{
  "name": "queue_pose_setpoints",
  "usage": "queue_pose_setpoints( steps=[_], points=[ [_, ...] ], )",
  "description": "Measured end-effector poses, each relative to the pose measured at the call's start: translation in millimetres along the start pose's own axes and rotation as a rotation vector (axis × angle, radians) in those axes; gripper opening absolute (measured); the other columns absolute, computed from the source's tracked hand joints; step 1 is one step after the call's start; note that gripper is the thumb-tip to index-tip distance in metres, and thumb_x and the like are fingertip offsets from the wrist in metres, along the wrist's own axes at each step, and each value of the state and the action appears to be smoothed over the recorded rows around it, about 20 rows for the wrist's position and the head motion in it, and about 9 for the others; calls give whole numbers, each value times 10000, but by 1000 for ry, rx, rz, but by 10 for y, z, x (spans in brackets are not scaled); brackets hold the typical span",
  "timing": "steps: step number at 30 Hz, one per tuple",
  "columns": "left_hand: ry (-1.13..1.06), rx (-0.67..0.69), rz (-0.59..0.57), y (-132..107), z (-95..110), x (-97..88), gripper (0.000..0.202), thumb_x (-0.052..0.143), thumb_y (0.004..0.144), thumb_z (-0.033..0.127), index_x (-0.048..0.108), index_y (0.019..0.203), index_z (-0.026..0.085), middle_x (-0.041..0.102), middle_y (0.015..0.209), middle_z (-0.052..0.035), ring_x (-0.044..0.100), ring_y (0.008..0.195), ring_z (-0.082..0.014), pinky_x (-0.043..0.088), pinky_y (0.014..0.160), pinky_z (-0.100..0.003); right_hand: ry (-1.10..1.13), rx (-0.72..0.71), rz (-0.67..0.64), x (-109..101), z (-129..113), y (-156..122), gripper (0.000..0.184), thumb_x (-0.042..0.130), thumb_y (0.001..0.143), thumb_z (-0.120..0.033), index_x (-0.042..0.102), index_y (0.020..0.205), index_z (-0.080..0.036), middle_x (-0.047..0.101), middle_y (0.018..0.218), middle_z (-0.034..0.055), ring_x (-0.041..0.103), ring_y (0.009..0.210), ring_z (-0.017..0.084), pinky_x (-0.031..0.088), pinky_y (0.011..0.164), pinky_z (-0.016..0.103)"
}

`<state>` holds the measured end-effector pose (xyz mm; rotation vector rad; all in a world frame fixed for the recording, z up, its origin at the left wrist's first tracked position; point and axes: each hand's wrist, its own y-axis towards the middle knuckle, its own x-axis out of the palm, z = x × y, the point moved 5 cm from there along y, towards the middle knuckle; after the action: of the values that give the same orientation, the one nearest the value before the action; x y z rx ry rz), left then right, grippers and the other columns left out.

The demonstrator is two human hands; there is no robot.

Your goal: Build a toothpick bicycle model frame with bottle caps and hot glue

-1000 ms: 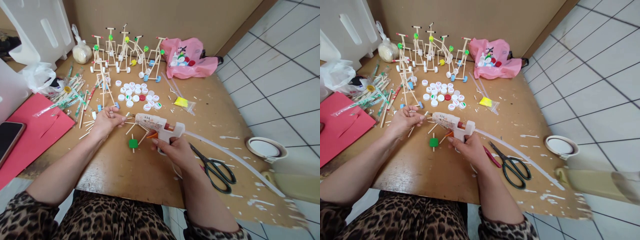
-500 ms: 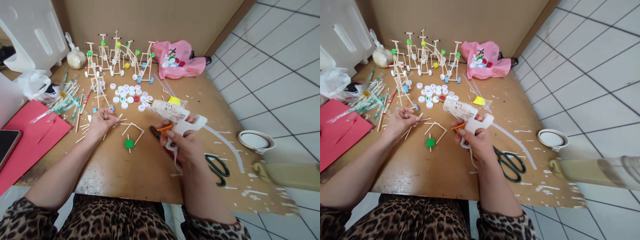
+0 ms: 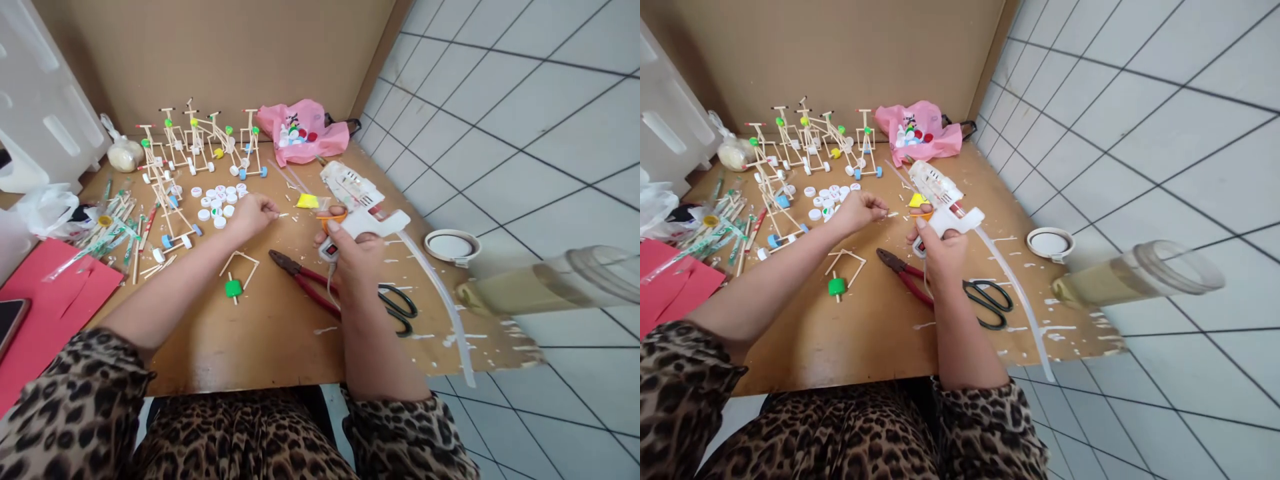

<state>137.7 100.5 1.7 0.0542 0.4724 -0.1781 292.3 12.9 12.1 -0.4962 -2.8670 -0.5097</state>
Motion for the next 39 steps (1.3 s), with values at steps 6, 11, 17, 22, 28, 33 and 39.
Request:
queue_pose_setpoints(
  steps=[6, 11, 17, 22, 28, 33, 39],
  points=[
    [61, -16, -39, 99, 52, 113, 189, 640, 665, 50, 735, 806, 133, 675, 659, -11, 593, 654, -145, 472, 729, -293, 6, -5, 10, -13, 66, 2, 300, 716, 639, -384, 632, 863, -204, 599, 553, -40, 537, 464, 110, 434, 450, 232],
    [86, 57, -10, -246, -114, -313, 89, 664, 655, 121, 724, 709, 158, 671, 666, -3, 557, 606, -135, 446, 673, -275, 75, -20, -93, 68, -72, -76, 367, 709, 641, -443, 616, 924, -229, 634, 670, -16, 503, 487, 98, 424, 469, 244],
    [127, 12, 8, -729, -481, -638, 80, 689, 612, 149, 705, 632, 225, 681, 630, 6, 558, 556, -147, 428, 584, -256, 155, 119, -323, 124, -156, -151, 468, 637, 624, -591, 594, 974, -283, 654, 895, 28, 384, 462, 74, 313, 377, 226],
    [335, 62, 44, -815, -653, -600, 83, 647, 669, 168, 707, 681, 225, 704, 719, -27, 587, 620, -172, 439, 612, -281, 135, 200, -392, 185, -65, -169, 498, 681, 581, -572, 600, 972, -274, 675, 921, 40, 347, 444, 67, 293, 370, 225],
    [577, 181, -85, -594, -505, -376, 181, 591, 714, 141, 723, 822, 205, 691, 840, -65, 621, 731, -206, 457, 693, -311, 152, 269, -411, 248, 93, -196, 430, 740, 567, -463, 598, 905, -240, 694, 851, 25, 445, 458, 79, 392, 418, 248],
    [723, 234, -244, -442, -436, -166, 225, 582, 718, 138, 723, 879, 207, 665, 945, -78, 626, 858, -237, 461, 746, -316, 141, 274, -404, 222, 199, -170, 390, 743, 580, -445, 598, 867, -224, 700, 830, 23, 470, 463, 85, 414, 427, 252],
    [831, 278, -341, -383, -433, -97, 202, 534, 704, 103, 701, 756, 205, 650, 906, -68, 612, 867, -229, 455, 721, -291, 132, 301, -402, 244, 186, -174, 366, 753, 567, -412, 593, 840, -228, 687, 788, 4, 481, 459, 83, 422, 433, 248]
  ],
)
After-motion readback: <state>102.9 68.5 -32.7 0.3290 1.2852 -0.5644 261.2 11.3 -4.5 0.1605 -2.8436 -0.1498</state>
